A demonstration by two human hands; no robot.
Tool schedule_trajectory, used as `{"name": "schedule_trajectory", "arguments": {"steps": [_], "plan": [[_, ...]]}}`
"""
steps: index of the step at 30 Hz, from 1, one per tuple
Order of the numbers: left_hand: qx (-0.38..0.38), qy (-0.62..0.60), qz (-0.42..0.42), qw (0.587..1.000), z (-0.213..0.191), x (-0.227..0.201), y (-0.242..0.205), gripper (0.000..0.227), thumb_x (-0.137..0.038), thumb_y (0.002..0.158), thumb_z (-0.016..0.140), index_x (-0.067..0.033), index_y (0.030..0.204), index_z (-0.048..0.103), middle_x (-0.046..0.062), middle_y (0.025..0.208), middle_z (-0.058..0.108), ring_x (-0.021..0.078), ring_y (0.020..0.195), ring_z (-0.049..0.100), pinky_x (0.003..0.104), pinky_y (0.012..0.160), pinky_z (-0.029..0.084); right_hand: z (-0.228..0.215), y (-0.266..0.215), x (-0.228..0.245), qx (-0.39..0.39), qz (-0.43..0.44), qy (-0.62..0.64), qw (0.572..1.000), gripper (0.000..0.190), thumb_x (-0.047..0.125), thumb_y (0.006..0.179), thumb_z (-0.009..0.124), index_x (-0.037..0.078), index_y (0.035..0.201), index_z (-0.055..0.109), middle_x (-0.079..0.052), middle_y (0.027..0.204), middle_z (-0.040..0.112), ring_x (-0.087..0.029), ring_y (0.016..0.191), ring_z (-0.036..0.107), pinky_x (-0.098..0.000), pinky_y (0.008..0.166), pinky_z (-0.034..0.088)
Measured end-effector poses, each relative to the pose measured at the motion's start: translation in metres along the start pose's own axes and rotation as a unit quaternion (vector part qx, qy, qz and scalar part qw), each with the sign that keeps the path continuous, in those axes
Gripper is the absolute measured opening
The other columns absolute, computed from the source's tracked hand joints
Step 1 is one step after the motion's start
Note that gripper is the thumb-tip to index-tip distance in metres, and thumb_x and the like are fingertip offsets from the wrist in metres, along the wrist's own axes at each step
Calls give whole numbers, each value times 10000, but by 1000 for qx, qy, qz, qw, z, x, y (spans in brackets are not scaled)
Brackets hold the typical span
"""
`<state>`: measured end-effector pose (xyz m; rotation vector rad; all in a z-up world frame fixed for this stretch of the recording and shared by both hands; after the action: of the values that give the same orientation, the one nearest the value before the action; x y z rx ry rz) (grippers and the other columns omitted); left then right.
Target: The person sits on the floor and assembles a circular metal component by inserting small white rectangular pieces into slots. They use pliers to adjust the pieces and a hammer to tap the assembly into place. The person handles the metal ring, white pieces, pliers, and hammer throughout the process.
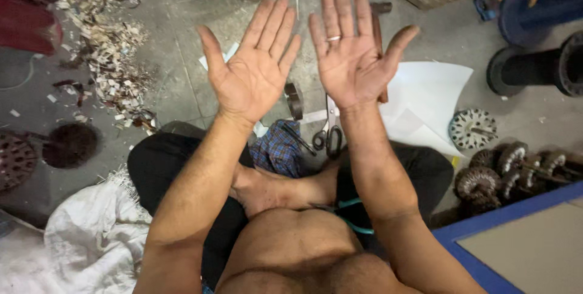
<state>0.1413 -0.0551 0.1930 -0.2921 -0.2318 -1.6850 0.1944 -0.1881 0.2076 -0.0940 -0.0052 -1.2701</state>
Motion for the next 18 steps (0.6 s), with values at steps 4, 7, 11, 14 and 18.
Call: {"name": "schedule_trajectory", "arguments": {"steps": [4,7,11,14,18], "plan": [[-18,-10,-4,1000,4,9,-12,1137,-870,905,283,-15,1650,210,131,1758,157,276,1621,143,464,1320,108,-1,-20,-4,30,22,-16,999,1090,864,824,292,161,1636,108,-119,1713,78,-288,1573,97,-522,1271,92],[-24,-13,-4,1000,8,8,-20,1156,-887,881,290,-23,1646,225,136,1757,163,284,1619,152,477,1318,124,-3,-32,0,33,25,-18,999,1098,874,815,296,180,1641,94,-115,1720,55,-288,1576,72,-528,1275,71],[-29,-7,18,999,11,-6,-38,1178,-902,853,298,-36,1650,240,130,1765,173,293,1629,154,501,1322,146,-2,-46,1,19,24,-9,999,1080,878,800,298,211,1621,81,-124,1710,24,-303,1570,37,-537,1258,45],[-34,-10,32,999,7,-15,-47,1182,-904,837,300,-38,1640,259,138,1761,183,312,1624,168,531,1308,175,1,-52,8,16,18,-7,1000,1081,884,780,298,228,1608,68,-125,1702,5,-314,1560,11,-545,1250,26],[-29,15,50,998,-3,-37,-64,1141,-883,837,305,-63,1630,297,132,1779,195,337,1636,193,572,1310,232,-4,-60,14,3,18,-8,1000,1105,897,740,296,247,1600,54,-118,1689,-24,-333,1549,-13,-541,1242,9]]}}
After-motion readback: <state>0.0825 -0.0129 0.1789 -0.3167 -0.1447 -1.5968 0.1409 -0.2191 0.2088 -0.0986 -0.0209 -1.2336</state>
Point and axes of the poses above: each hand's wrist, its own y-axis towards the middle knuckle, its own z-axis out of the palm, x = y × z, the point moved 7 cm from there along y, towards the middle knuckle
